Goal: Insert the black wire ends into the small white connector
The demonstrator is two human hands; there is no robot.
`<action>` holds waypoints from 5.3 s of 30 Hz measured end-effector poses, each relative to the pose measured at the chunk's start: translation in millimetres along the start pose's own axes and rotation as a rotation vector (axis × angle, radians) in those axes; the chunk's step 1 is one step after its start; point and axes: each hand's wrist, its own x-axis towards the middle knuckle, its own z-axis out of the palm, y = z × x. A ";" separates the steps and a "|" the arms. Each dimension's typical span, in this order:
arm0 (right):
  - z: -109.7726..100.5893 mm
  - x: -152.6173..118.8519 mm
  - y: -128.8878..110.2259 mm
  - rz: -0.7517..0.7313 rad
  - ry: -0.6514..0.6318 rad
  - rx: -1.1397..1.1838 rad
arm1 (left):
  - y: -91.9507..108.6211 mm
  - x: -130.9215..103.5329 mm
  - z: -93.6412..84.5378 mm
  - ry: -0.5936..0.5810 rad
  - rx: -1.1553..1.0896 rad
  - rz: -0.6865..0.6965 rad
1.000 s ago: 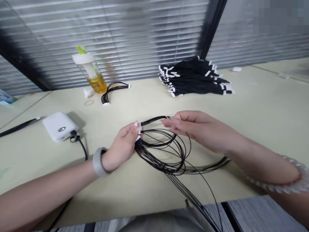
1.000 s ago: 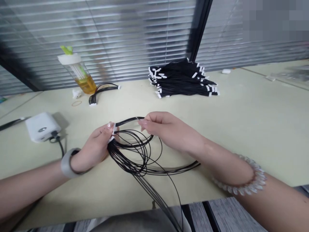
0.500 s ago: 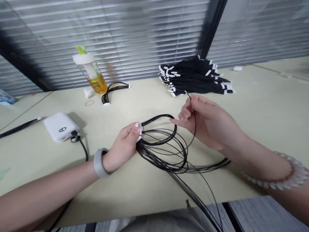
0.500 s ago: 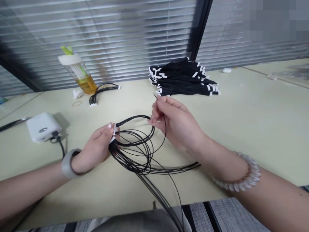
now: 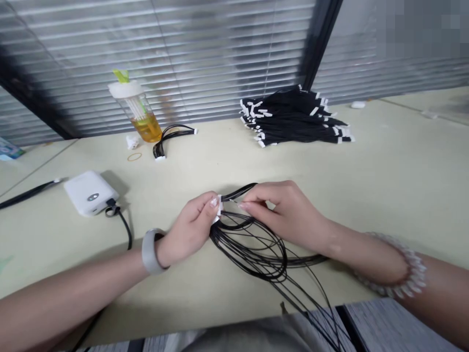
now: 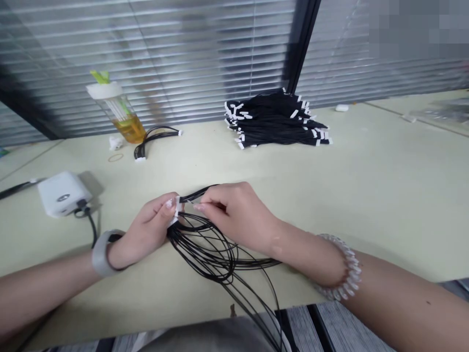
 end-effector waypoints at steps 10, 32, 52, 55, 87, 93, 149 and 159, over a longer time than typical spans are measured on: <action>0.5 1.3 2.7 -0.134 -0.024 -0.123 | -2.4 -0.6 1.8 -0.045 0.045 0.064; 1.4 0.0 4.9 -0.269 0.025 -0.209 | 0.7 -0.6 2.0 -0.075 0.082 0.079; 1.2 0.2 9.3 -0.398 0.020 -0.646 | -0.8 2.7 3.2 -0.116 0.143 0.003; 2.9 -0.5 9.0 -0.442 0.076 -0.701 | -1.0 3.4 2.5 -0.128 0.159 0.009; -26.2 3.3 6.9 -0.315 0.137 -0.514 | -2.0 2.8 1.9 0.047 0.138 -0.049; -17.0 -5.1 -14.1 -0.091 -0.173 -0.196 | -6.0 3.7 1.8 0.105 0.108 -0.056; -20.0 -3.1 -18.2 0.107 -0.347 -0.518 | -4.7 1.8 6.2 0.117 0.196 0.014; -57.0 -3.3 -16.0 -0.019 0.565 -0.294 | -5.0 3.5 3.8 0.099 0.173 -0.009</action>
